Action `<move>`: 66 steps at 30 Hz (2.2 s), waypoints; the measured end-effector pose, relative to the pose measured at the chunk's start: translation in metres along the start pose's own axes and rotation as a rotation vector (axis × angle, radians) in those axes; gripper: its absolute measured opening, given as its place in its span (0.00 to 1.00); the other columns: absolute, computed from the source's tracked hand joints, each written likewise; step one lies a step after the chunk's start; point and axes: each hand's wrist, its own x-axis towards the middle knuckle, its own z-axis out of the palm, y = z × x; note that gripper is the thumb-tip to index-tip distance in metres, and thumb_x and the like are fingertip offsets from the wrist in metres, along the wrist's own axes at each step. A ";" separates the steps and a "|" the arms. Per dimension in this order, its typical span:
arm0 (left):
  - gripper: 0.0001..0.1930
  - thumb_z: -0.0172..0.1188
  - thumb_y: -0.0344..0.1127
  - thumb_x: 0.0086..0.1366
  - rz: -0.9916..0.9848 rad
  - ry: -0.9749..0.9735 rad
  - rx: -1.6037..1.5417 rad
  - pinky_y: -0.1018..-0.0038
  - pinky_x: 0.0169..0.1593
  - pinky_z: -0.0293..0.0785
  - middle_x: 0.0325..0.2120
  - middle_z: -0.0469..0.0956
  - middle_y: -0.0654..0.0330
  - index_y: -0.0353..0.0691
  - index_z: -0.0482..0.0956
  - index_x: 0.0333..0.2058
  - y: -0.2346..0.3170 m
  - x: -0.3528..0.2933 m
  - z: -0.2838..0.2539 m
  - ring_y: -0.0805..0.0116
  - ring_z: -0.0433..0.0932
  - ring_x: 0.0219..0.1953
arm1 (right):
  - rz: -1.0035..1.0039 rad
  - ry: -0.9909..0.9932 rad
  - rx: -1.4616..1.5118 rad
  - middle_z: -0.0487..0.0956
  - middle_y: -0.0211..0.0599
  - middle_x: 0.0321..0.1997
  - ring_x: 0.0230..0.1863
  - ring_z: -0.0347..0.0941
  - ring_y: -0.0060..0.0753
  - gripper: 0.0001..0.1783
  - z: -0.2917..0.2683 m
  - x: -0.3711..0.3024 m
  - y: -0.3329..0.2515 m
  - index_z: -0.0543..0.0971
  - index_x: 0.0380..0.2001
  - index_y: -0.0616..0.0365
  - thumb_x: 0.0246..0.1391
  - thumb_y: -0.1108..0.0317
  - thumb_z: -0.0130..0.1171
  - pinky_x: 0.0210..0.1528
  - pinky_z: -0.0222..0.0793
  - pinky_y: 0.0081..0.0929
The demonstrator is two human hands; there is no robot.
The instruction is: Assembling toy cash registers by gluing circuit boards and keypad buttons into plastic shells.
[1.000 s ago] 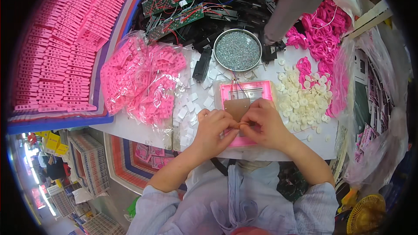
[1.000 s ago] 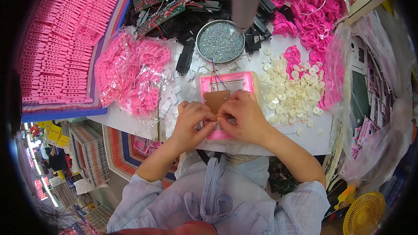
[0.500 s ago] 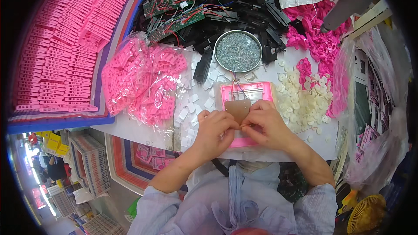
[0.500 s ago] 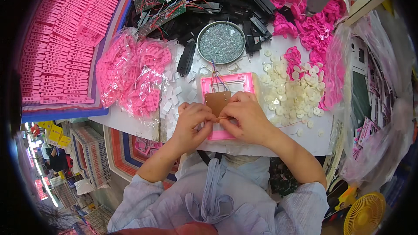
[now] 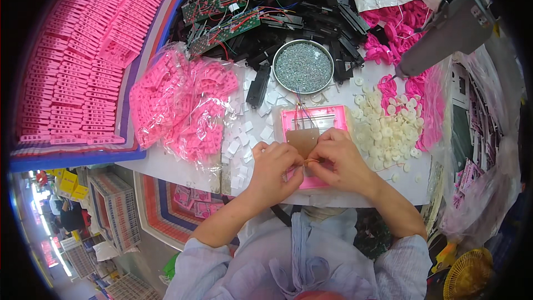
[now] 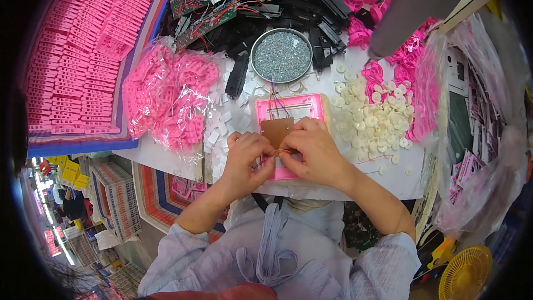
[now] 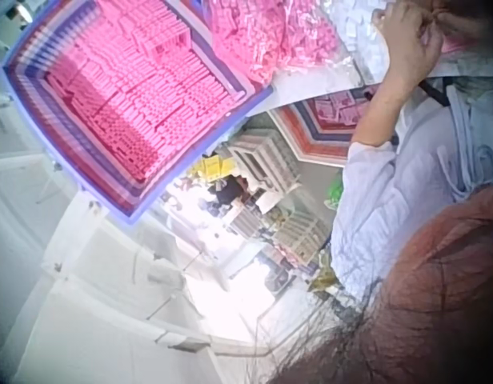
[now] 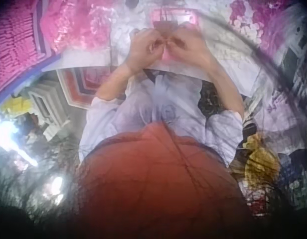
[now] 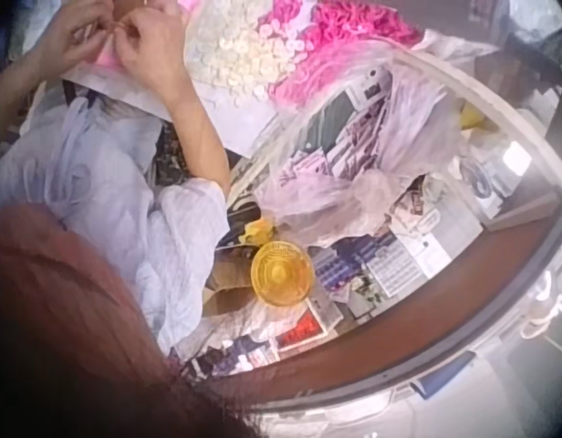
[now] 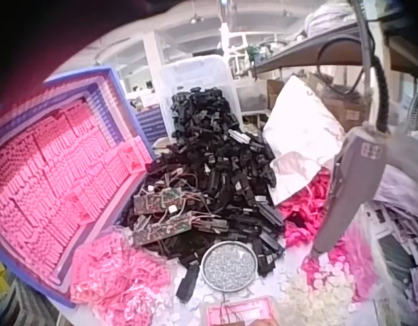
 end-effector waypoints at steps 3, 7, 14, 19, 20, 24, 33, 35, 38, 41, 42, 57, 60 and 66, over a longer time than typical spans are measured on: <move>0.07 0.65 0.30 0.53 -0.024 0.012 -0.052 0.64 0.46 0.57 0.33 0.77 0.64 0.45 0.79 0.32 -0.002 -0.001 0.000 0.64 0.75 0.38 | -0.117 0.157 -0.227 0.79 0.31 0.36 0.45 0.70 0.41 0.09 0.006 0.001 -0.006 0.81 0.31 0.52 0.42 0.70 0.67 0.52 0.63 0.41; 0.06 0.65 0.30 0.55 -0.067 0.011 -0.129 0.65 0.46 0.57 0.33 0.78 0.64 0.44 0.79 0.33 -0.002 -0.003 0.000 0.65 0.75 0.38 | -0.167 0.249 -0.348 0.76 0.33 0.42 0.45 0.70 0.42 0.14 0.018 -0.011 -0.014 0.81 0.35 0.52 0.40 0.70 0.68 0.50 0.64 0.42; 0.07 0.66 0.28 0.54 -0.060 0.095 -0.144 0.67 0.45 0.58 0.32 0.79 0.65 0.44 0.80 0.32 0.001 -0.008 0.007 0.65 0.75 0.37 | -0.084 0.329 -0.180 0.80 0.37 0.45 0.45 0.73 0.44 0.17 0.028 -0.017 -0.025 0.82 0.38 0.58 0.40 0.76 0.69 0.46 0.72 0.36; 0.07 0.66 0.28 0.54 -0.001 0.128 -0.058 0.67 0.44 0.59 0.32 0.79 0.65 0.44 0.80 0.32 0.002 -0.007 0.008 0.65 0.75 0.37 | -0.058 0.372 -0.056 0.83 0.42 0.45 0.42 0.79 0.43 0.13 0.037 -0.019 -0.018 0.80 0.34 0.60 0.41 0.78 0.69 0.41 0.77 0.34; 0.07 0.67 0.28 0.54 0.001 0.128 -0.045 0.67 0.44 0.60 0.32 0.79 0.65 0.44 0.80 0.32 0.003 -0.007 0.007 0.64 0.75 0.38 | -0.059 0.376 -0.044 0.83 0.42 0.44 0.41 0.80 0.43 0.13 0.038 -0.018 -0.017 0.80 0.34 0.60 0.42 0.78 0.69 0.41 0.77 0.34; 0.06 0.65 0.26 0.56 -0.028 0.079 -0.152 0.69 0.37 0.67 0.31 0.79 0.62 0.41 0.81 0.34 -0.001 -0.001 0.002 0.65 0.76 0.32 | -0.071 0.383 -0.036 0.83 0.44 0.44 0.40 0.80 0.43 0.12 0.041 -0.021 -0.014 0.79 0.32 0.60 0.42 0.78 0.68 0.40 0.78 0.34; 0.09 0.57 0.33 0.70 -0.664 -0.357 -0.920 0.76 0.29 0.76 0.30 0.82 0.60 0.33 0.78 0.42 -0.016 0.013 -0.015 0.72 0.80 0.26 | -0.265 0.247 -0.174 0.81 0.45 0.47 0.44 0.80 0.45 0.12 0.030 -0.019 -0.018 0.80 0.33 0.62 0.41 0.77 0.69 0.44 0.77 0.35; 0.11 0.57 0.35 0.72 -0.720 -0.419 -1.018 0.79 0.29 0.76 0.29 0.82 0.61 0.32 0.77 0.43 -0.017 0.020 -0.018 0.76 0.79 0.27 | -0.279 0.240 -0.186 0.81 0.44 0.47 0.45 0.79 0.45 0.13 0.029 -0.020 -0.017 0.80 0.33 0.62 0.41 0.77 0.69 0.44 0.77 0.35; 0.13 0.58 0.39 0.72 -0.625 -0.510 -0.901 0.80 0.28 0.77 0.32 0.81 0.61 0.33 0.77 0.44 -0.016 0.026 -0.026 0.77 0.81 0.28 | -0.292 0.245 -0.199 0.81 0.44 0.46 0.45 0.79 0.45 0.13 0.028 -0.018 -0.015 0.80 0.33 0.62 0.40 0.78 0.69 0.44 0.77 0.35; 0.12 0.61 0.37 0.70 -0.634 -0.619 -0.759 0.81 0.27 0.76 0.32 0.81 0.61 0.34 0.77 0.45 -0.013 0.029 -0.033 0.80 0.80 0.28 | -0.265 0.291 -0.212 0.81 0.42 0.45 0.43 0.78 0.45 0.13 0.024 -0.015 -0.020 0.80 0.33 0.61 0.40 0.79 0.69 0.42 0.76 0.36; 0.12 0.62 0.36 0.69 -0.584 -0.577 -0.798 0.82 0.27 0.75 0.31 0.81 0.62 0.34 0.78 0.44 -0.015 0.026 -0.028 0.80 0.79 0.27 | -0.227 0.294 -0.206 0.81 0.42 0.44 0.42 0.77 0.45 0.13 0.023 -0.017 -0.022 0.80 0.32 0.61 0.40 0.79 0.69 0.41 0.75 0.36; 0.07 0.62 0.29 0.66 -0.504 -0.371 -0.947 0.80 0.29 0.76 0.27 0.81 0.61 0.32 0.80 0.40 -0.029 0.015 -0.007 0.77 0.81 0.28 | -0.209 0.260 -0.149 0.82 0.39 0.40 0.38 0.80 0.41 0.11 0.032 -0.024 -0.018 0.80 0.33 0.61 0.43 0.79 0.69 0.36 0.77 0.32; 0.07 0.63 0.30 0.66 -0.517 -0.463 -0.860 0.80 0.30 0.77 0.28 0.82 0.61 0.33 0.80 0.39 -0.026 0.026 -0.019 0.76 0.83 0.30 | -0.261 0.221 -0.187 0.82 0.38 0.41 0.38 0.80 0.42 0.13 0.032 -0.025 -0.017 0.80 0.33 0.61 0.42 0.78 0.70 0.36 0.77 0.33; 0.08 0.66 0.34 0.63 -0.337 -0.491 -0.534 0.77 0.31 0.77 0.27 0.82 0.62 0.35 0.81 0.37 -0.021 0.032 -0.031 0.73 0.83 0.30 | -0.307 0.249 -0.311 0.80 0.33 0.40 0.39 0.76 0.40 0.11 0.034 -0.024 -0.017 0.81 0.31 0.57 0.40 0.74 0.70 0.32 0.74 0.31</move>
